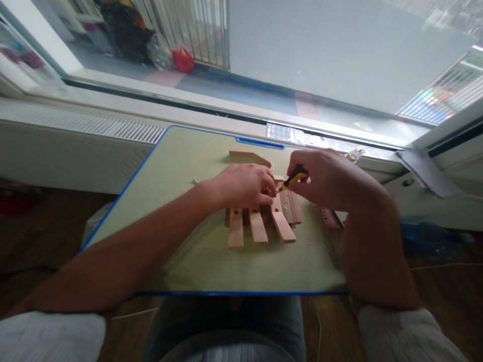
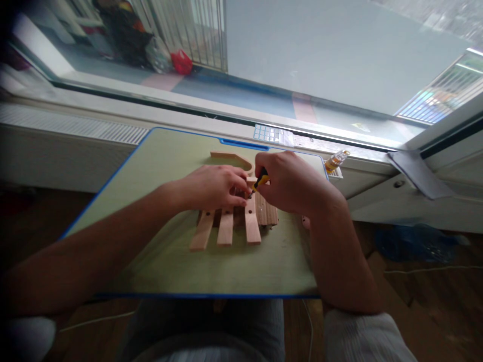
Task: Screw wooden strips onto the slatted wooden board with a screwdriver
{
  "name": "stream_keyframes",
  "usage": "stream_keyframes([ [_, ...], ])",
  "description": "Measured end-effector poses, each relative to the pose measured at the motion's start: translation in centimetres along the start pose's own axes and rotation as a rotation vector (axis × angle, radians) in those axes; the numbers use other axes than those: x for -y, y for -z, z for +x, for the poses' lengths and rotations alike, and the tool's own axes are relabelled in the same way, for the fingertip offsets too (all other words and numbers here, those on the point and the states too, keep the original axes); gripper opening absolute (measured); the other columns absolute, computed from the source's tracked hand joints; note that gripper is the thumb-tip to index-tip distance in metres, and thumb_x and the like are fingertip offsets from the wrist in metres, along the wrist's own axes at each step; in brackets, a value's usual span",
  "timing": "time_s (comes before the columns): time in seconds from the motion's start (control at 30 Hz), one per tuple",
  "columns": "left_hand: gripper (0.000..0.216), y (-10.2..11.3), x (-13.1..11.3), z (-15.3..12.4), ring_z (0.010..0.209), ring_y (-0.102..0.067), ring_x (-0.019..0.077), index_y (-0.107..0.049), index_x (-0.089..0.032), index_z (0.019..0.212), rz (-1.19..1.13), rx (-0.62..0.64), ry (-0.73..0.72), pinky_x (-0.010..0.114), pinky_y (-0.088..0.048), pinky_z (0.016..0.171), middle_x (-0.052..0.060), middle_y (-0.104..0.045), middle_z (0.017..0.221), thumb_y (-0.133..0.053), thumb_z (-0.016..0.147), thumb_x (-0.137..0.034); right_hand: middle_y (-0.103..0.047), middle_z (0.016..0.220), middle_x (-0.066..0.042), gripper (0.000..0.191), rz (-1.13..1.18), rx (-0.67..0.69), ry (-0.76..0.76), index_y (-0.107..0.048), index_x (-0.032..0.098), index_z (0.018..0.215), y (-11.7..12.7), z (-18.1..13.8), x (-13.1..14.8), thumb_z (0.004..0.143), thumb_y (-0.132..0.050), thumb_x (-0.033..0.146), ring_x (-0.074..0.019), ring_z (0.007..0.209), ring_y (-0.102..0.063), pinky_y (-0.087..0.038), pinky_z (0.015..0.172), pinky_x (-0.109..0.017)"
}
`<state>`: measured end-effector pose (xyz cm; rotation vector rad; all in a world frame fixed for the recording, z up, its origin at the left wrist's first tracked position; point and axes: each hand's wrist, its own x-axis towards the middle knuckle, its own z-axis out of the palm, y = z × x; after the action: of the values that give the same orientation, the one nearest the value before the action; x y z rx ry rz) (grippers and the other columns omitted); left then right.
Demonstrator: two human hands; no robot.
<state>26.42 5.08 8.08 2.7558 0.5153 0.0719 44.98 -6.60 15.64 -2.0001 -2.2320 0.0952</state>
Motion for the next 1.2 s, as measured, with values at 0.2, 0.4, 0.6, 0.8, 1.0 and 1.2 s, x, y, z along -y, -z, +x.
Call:
stream_keyframes([
  [0.2, 0.025, 0.0, 0.0, 0.0, 0.12, -0.074, 0.0251, -0.088, -0.041, 0.112, 0.006, -0.001, 0.008, 0.037, -0.05, 0.085, -0.006, -0.08, 0.139, -0.073, 0.095, -0.051, -0.073, 0.079, -0.009, 0.039, -0.153, 0.021, -0.163, -0.074, 0.022, 0.083, -0.4, 0.7, 0.2, 0.095, -0.067, 0.058, -0.0219, 0.07, -0.06, -0.032, 0.063, -0.036],
  [0.4, 0.025, 0.0, 0.0, 0.0, 0.118, -0.075, 0.0254, -0.088, -0.041, 0.111, -0.002, -0.001, 0.015, 0.038, -0.049, 0.084, -0.005, -0.081, 0.134, -0.073, 0.094, -0.052, -0.076, 0.088, -0.008, 0.027, -0.089, 0.075, -0.065, -0.071, 0.022, 0.099, -0.1, 0.2, -0.3, 0.093, -0.07, 0.048, -0.0221, 0.075, -0.062, -0.037, 0.064, -0.034],
  [0.6, 0.026, 0.1, 0.0, 0.0, 0.119, -0.073, 0.0253, -0.088, -0.043, 0.114, -0.007, 0.02, 0.006, 0.035, -0.05, 0.087, -0.004, -0.079, 0.139, -0.074, 0.095, -0.052, -0.079, 0.091, -0.004, 0.017, 0.02, 0.104, -0.004, -0.076, 0.022, 0.097, 0.5, -0.4, -1.3, 0.083, -0.067, 0.022, -0.0206, 0.081, -0.067, -0.043, 0.071, -0.033],
  [0.8, 0.026, 0.1, 0.0, 0.0, 0.12, -0.073, 0.0248, -0.088, -0.043, 0.115, -0.007, 0.024, 0.017, 0.034, -0.05, 0.087, -0.005, -0.079, 0.139, -0.074, 0.095, -0.053, -0.081, 0.089, -0.004, 0.02, 0.023, 0.078, -0.003, -0.08, 0.021, 0.096, 0.3, -0.3, -1.7, 0.082, -0.065, 0.02, -0.0198, 0.079, -0.068, -0.043, 0.072, -0.033],
  [1.0, 0.027, 0.0, 0.0, 0.0, 0.119, -0.073, 0.0246, -0.088, -0.04, 0.115, -0.007, 0.008, 0.02, 0.035, -0.049, 0.086, -0.004, -0.079, 0.139, -0.074, 0.094, -0.051, -0.079, 0.09, -0.006, 0.022, 0.01, 0.101, -0.014, -0.081, 0.021, 0.099, 0.3, -0.2, -1.3, 0.091, -0.065, 0.035, -0.0204, 0.077, -0.066, -0.042, 0.071, -0.034],
  [1.2, 0.025, 0.0, 0.0, 0.1, 0.118, -0.073, 0.0254, -0.088, -0.039, 0.113, -0.007, 0.015, 0.022, 0.036, -0.048, 0.085, -0.004, -0.079, 0.139, -0.075, 0.094, -0.05, -0.076, 0.084, -0.006, 0.027, -0.103, 0.123, -0.074, -0.081, 0.023, 0.097, 0.3, -0.1, -0.4, 0.096, -0.064, 0.044, -0.0212, 0.074, -0.061, -0.036, 0.067, -0.036],
])
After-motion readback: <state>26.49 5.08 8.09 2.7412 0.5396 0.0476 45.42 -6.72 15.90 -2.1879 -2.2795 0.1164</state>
